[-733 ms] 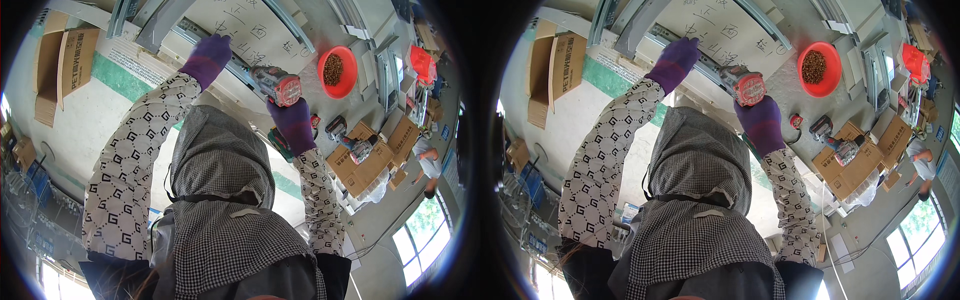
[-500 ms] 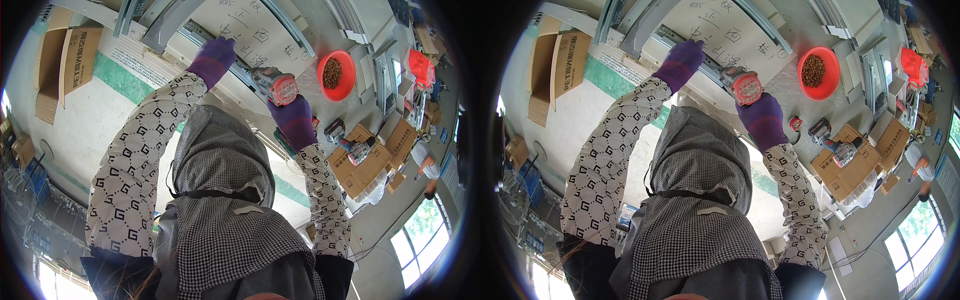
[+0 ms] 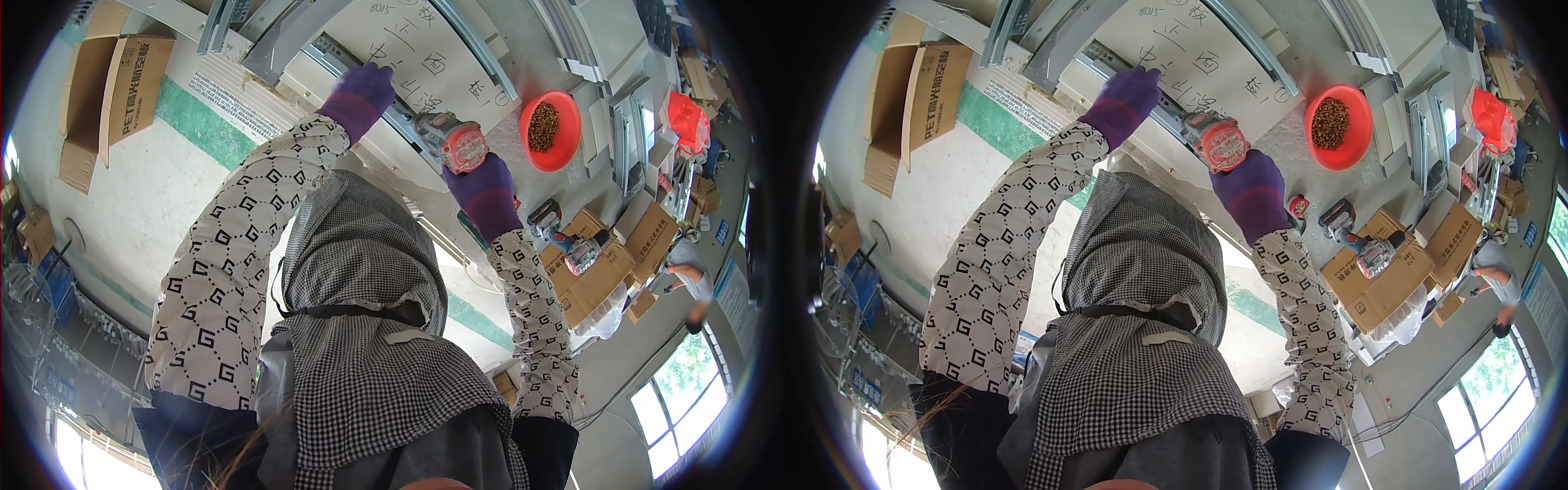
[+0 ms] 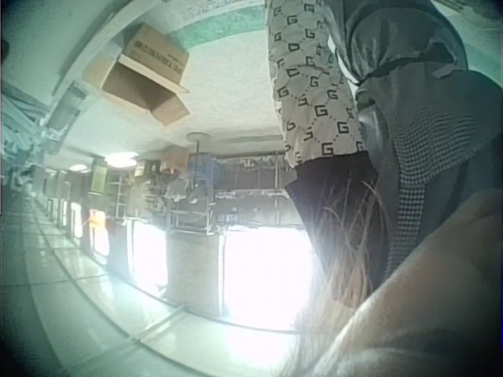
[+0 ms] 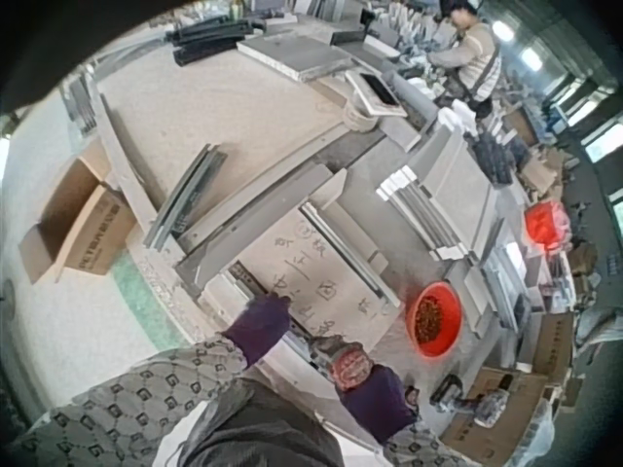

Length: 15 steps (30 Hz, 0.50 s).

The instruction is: Install metal drawer slides onto wooden furniture panels using an electric screwdriver.

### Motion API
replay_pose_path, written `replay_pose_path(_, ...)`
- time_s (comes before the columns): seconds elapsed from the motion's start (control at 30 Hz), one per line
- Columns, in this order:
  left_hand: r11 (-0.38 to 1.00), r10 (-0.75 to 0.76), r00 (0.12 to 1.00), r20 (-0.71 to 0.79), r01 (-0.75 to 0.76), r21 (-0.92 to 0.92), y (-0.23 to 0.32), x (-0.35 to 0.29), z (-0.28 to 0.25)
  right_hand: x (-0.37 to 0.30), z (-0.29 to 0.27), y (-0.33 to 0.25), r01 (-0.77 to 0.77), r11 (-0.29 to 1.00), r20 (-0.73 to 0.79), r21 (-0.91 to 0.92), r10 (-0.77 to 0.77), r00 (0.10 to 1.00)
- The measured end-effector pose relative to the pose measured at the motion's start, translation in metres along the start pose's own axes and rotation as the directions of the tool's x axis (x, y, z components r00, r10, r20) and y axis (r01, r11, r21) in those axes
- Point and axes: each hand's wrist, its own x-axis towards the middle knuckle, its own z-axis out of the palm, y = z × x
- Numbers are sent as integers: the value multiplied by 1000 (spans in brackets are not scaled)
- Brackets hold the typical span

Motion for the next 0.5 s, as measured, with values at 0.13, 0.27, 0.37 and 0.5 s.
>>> replay_pose_path(0.13,991,61,994,-89,-70,-114,-5,-4,3,2,-3,-2,19,999,0,-33,-19,1000)
replay_pose_path(0.27,998,10,1000,-13,-10,-54,-3,4,3,4,-6,-9,20,997,3,-81,-19,1000)
replay_pose_path(0.37,997,-82,994,74,81,12,2,7,-7,2,-19,-29,46,987,45,-152,-39,998)
replay_pose_path(0.5,998,-53,997,52,51,22,6,8,-6,12,-18,-20,48,984,42,-175,-41,998)
